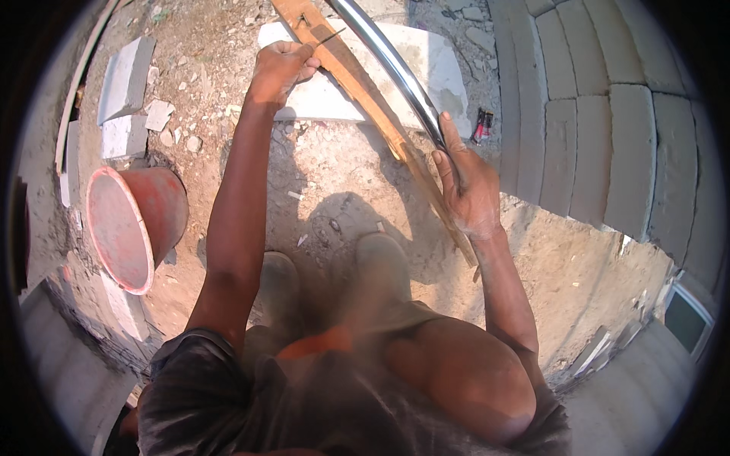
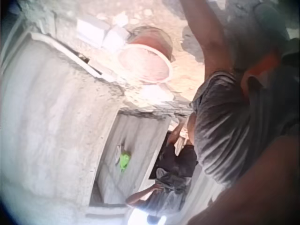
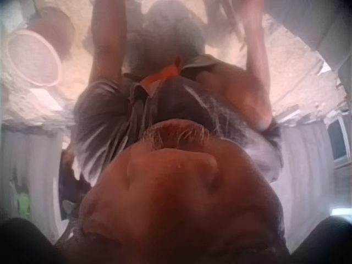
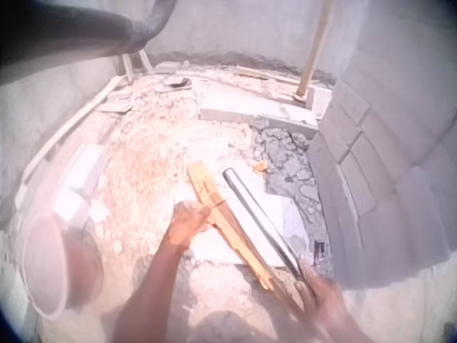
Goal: The person fits a wooden handle into a metal pipe and inserts a small metal pin by hand to secure the connection.
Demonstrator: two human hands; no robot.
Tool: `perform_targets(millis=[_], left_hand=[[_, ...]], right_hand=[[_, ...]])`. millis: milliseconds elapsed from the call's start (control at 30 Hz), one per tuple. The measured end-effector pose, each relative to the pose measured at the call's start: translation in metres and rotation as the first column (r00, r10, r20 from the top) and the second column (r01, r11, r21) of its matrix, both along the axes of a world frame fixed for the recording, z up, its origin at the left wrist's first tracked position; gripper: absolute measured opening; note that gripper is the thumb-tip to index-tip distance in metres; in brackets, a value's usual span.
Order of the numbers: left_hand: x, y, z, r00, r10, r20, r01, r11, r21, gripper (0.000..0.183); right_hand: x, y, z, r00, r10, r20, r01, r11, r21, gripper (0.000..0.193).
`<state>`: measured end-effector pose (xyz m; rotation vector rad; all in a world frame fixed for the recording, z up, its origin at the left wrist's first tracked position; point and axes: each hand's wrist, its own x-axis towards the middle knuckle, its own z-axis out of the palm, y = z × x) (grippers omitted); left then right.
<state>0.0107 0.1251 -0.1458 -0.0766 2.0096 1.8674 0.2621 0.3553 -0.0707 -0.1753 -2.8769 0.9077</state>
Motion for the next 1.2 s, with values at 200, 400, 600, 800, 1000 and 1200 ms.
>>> perform_targets(millis=[200,400,600,800,1000,1200], left_hand=[[0.003,0.004,0.007,0.999,0.035,0.030,-0.035,0.999,-0.022,0.025],[0.005,0.002,0.006,0.998,0.055,0.000,-0.055,0.998,-0.027,0.023],[0.003,0.006,0.013,0.997,0.048,0.060,-0.043,0.995,-0.094,0.023],[0.006,0.008,0.019,0.984,0.118,0.135,-0.118,0.993,-0.011,0.024],[0.006,0.008,0.014,0.985,0.114,0.133,-0.114,0.993,-0.003,0.020],[0.004,0.007,0.013,0.981,0.127,0.148,-0.132,0.991,0.021,0.017]], right_hand=[[-0.008,-0.005,0.001,0.992,0.037,0.120,-0.069,0.959,0.275,0.059],[-0.005,-0.024,0.011,1.000,-0.009,-0.030,0.012,0.995,0.098,0.053],[-0.014,-0.010,0.011,0.976,-0.064,0.210,0.051,0.996,0.070,0.046],[-0.001,0.001,-0.002,0.927,-0.288,0.241,0.369,0.814,-0.449,0.051],[0.010,0.013,-0.005,0.920,-0.293,0.261,0.381,0.827,-0.413,0.050],[0.010,0.004,-0.004,0.979,-0.195,0.051,0.201,0.937,-0.285,0.046]])
